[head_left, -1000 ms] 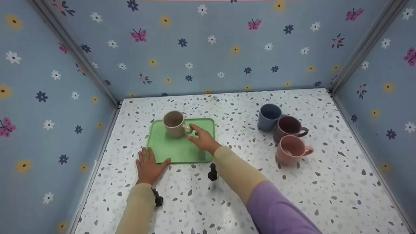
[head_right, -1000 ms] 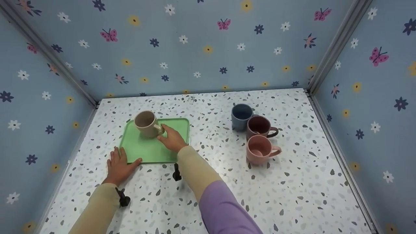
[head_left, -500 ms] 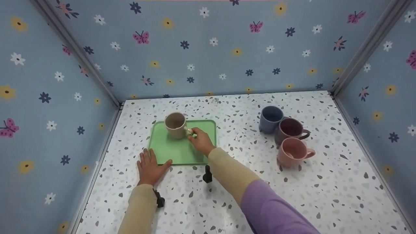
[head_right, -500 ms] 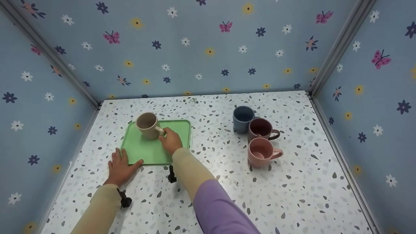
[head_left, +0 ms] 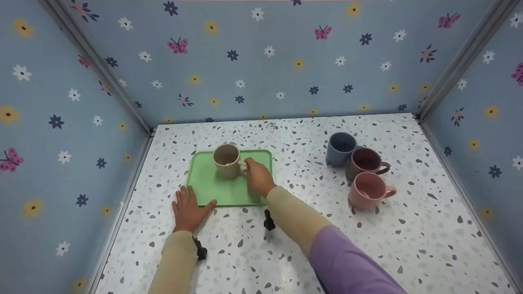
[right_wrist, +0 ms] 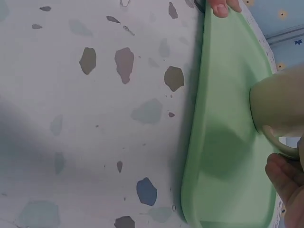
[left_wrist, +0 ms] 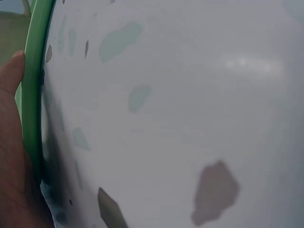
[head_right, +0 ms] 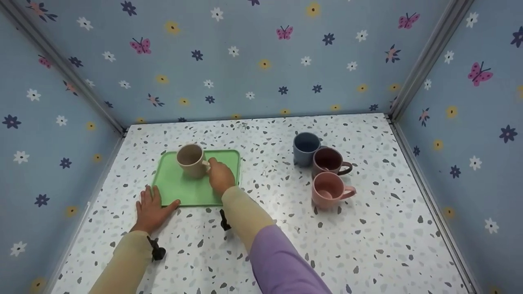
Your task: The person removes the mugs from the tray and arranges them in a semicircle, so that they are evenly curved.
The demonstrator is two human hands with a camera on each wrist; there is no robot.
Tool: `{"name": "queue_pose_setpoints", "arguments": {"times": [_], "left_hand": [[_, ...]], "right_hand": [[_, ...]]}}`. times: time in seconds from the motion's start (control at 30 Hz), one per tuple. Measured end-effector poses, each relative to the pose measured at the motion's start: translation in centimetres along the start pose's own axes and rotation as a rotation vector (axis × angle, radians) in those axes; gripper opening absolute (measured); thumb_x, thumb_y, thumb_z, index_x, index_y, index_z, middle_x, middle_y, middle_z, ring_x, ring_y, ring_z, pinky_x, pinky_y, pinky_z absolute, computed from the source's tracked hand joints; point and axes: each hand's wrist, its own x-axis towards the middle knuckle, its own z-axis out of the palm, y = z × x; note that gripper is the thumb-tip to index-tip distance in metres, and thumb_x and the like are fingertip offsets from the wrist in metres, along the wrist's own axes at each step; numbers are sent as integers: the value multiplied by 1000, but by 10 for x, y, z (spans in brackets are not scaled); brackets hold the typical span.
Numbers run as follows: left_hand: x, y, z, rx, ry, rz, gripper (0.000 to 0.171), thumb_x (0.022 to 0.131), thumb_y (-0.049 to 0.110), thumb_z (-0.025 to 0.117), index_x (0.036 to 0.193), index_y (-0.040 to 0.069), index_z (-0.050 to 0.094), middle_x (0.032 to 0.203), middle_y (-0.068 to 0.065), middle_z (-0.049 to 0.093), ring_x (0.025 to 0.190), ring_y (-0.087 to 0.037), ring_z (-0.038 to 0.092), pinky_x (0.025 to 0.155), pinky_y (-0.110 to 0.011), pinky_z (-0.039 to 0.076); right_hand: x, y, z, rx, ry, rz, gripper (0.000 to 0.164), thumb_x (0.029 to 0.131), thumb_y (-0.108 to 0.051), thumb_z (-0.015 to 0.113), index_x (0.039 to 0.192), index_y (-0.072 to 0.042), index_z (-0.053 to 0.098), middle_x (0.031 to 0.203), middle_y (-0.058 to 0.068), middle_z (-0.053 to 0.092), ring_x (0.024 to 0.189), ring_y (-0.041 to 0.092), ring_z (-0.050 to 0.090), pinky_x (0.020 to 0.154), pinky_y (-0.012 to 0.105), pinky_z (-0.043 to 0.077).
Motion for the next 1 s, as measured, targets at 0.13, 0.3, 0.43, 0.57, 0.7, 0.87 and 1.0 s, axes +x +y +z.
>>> {"name": "queue_pose_setpoints", "arguments": {"times": [0.13, 0.3, 0.43, 0.57, 0.7, 0.87, 1.0], "left_hand": [[1, -2, 1, -4, -1, 2, 121, 88, 79, 48, 160, -1, -7, 165, -23, -19, 151, -42, -20, 117, -60, -17], [4, -5, 1, 12, -2, -2, 123, 87, 83, 46, 160, 0, -8, 165, -23, -20, 151, -42, -21, 117, -60, -18], [6, -4, 0, 20, 6, -4, 123, 86, 84, 44, 160, 1, -9, 165, -23, -20, 151, -41, -21, 117, -60, -19], [6, -2, 1, 35, -13, -6, 122, 86, 85, 42, 159, 2, -11, 165, -22, -22, 150, -41, -22, 117, -59, -19], [6, 0, 2, 26, -21, -1, 122, 87, 83, 44, 159, 1, -10, 164, -23, -22, 150, -42, -22, 116, -60, -19], [4, -4, 4, 23, -4, 6, 121, 88, 83, 45, 160, 1, -8, 165, -23, -20, 151, -42, -21, 117, -61, -18], [3, -5, 2, 19, -6, 14, 121, 88, 82, 44, 160, 1, -9, 165, -23, -21, 150, -42, -22, 116, -62, -18]], "right_hand": [[-2, 6, -4, -27, 9, -5, 17, 102, -11, 59, 120, -11, 60, 105, 5, 71, 92, 19, 67, 83, 38, 55], [-4, 11, -12, -70, 4, -5, 18, 104, -17, 57, 121, -14, 61, 106, 3, 73, 94, 19, 69, 83, 37, 56], [-5, 15, -17, 28, 8, -14, 20, 105, -17, 56, 122, -13, 65, 109, 3, 75, 99, 19, 71, 88, 36, 56], [-6, 23, -19, 208, 51, 40, 22, 103, -14, 59, 120, -9, 70, 107, 4, 75, 97, 14, 71, 86, 30, 56], [-12, 28, -28, 310, 85, 102, 23, 102, -14, 60, 120, -7, 71, 100, 7, 73, 86, 15, 67, 76, 29, 56], [-24, 34, -44, 306, 49, 101, 23, 102, -14, 59, 121, -7, 71, 100, 13, 72, 82, 20, 66, 68, 28, 54], [-36, 43, -55, 335, 6, 143, 28, 103, -12, 58, 129, -7, 68, 105, 14, 74, 87, 22, 70, 67, 31, 57]]}}
